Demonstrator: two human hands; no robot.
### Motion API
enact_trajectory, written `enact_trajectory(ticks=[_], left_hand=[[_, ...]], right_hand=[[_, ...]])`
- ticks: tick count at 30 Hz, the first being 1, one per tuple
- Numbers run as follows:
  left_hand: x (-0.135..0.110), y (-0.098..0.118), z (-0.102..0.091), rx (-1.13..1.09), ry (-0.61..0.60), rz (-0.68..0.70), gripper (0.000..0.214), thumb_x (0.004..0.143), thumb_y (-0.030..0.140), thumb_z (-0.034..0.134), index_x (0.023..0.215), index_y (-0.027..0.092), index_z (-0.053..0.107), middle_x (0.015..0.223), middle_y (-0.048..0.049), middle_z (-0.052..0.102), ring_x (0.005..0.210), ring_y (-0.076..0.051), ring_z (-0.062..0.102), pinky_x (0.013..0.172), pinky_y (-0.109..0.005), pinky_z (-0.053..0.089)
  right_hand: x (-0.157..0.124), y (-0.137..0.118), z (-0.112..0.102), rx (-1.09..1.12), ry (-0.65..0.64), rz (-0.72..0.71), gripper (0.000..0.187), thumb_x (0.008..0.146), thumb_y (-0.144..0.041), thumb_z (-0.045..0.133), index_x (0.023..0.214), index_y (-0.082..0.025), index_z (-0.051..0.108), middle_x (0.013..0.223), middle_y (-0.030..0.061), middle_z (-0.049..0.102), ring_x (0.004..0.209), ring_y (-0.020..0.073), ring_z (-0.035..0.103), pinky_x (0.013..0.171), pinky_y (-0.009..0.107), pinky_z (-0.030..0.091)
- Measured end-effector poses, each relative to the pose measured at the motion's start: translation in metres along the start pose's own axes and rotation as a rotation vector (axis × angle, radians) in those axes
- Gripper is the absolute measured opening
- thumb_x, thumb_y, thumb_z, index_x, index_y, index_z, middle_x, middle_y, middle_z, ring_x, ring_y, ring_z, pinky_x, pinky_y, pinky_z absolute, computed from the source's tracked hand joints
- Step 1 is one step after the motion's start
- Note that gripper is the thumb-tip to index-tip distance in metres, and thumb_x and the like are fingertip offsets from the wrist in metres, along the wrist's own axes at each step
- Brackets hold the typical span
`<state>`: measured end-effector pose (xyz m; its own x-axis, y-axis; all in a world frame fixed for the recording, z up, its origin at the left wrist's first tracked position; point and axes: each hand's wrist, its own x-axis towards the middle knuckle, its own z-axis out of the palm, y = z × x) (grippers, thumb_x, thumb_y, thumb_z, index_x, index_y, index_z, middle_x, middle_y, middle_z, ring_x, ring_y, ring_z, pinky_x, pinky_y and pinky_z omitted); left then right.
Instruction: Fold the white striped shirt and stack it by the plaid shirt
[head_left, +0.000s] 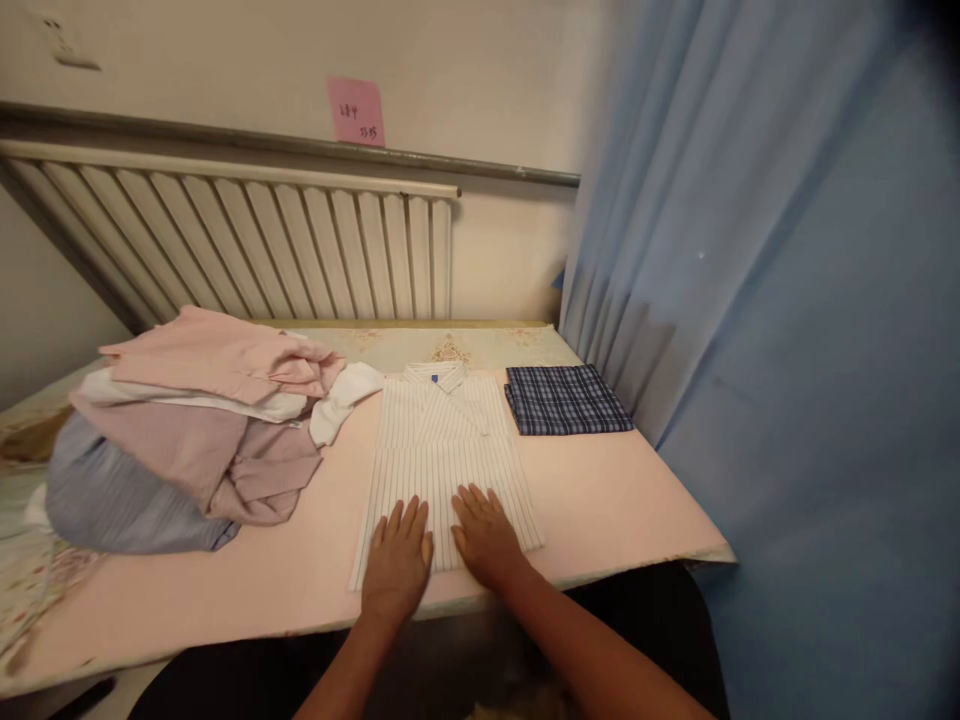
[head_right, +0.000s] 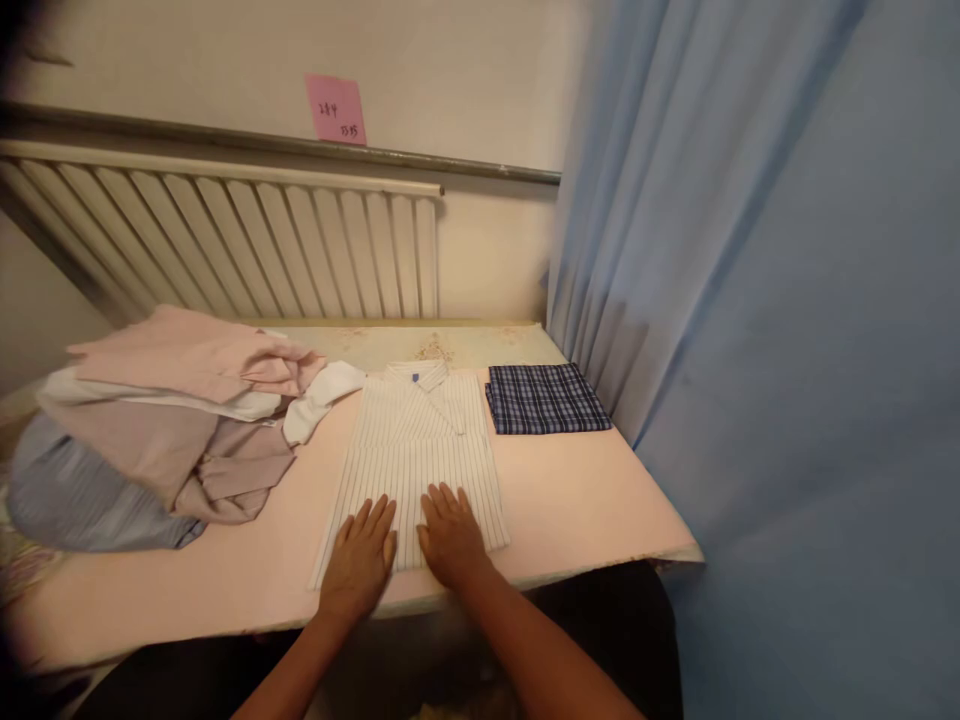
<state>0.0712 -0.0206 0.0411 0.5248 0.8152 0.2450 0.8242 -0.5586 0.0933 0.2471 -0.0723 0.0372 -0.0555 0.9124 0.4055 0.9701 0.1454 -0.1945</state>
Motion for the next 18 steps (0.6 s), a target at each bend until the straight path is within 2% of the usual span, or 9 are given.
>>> enact_trajectory(ticks=[4,7,18], left_hand=[[0.0,-0.002,0.0,-0.02,0.001,0.01,0.049,0.093,0.032,0.031,0.139,0.02,0.043,0.148,-0.004,0.041,0.139,-0.027,0.028,0.112,-0.048,0.023],[0.0,-0.007,0.0,-0.034,-0.01,0.009,0.05,0.093,0.035,0.031,0.14,0.021,0.042,0.148,-0.0037,0.04,0.14,-0.026,0.027,0.113,-0.048,0.023],[-0.014,-0.053,-0.002,0.028,-0.036,-0.033,0.052,0.094,0.042,0.029,0.141,0.02,0.04,0.15,-0.0057,0.036,0.141,-0.025,0.026,0.113,-0.047,0.022]], right_hand=[[-0.009,0.027,-0.009,-0.053,-0.018,0.058,0.047,0.092,-0.03,0.045,0.137,-0.019,0.044,0.147,0.0098,0.039,0.139,0.0255,0.027,0.112,0.05,0.023],[-0.014,0.037,-0.013,-0.076,-0.031,0.095,0.046,0.092,-0.03,0.043,0.137,-0.017,0.044,0.146,0.0106,0.04,0.138,0.0259,0.03,0.112,0.049,0.023],[-0.018,0.037,-0.012,-0.104,-0.019,0.097,0.046,0.092,-0.027,0.041,0.136,-0.015,0.045,0.143,0.0112,0.044,0.137,0.0266,0.031,0.112,0.048,0.024]])
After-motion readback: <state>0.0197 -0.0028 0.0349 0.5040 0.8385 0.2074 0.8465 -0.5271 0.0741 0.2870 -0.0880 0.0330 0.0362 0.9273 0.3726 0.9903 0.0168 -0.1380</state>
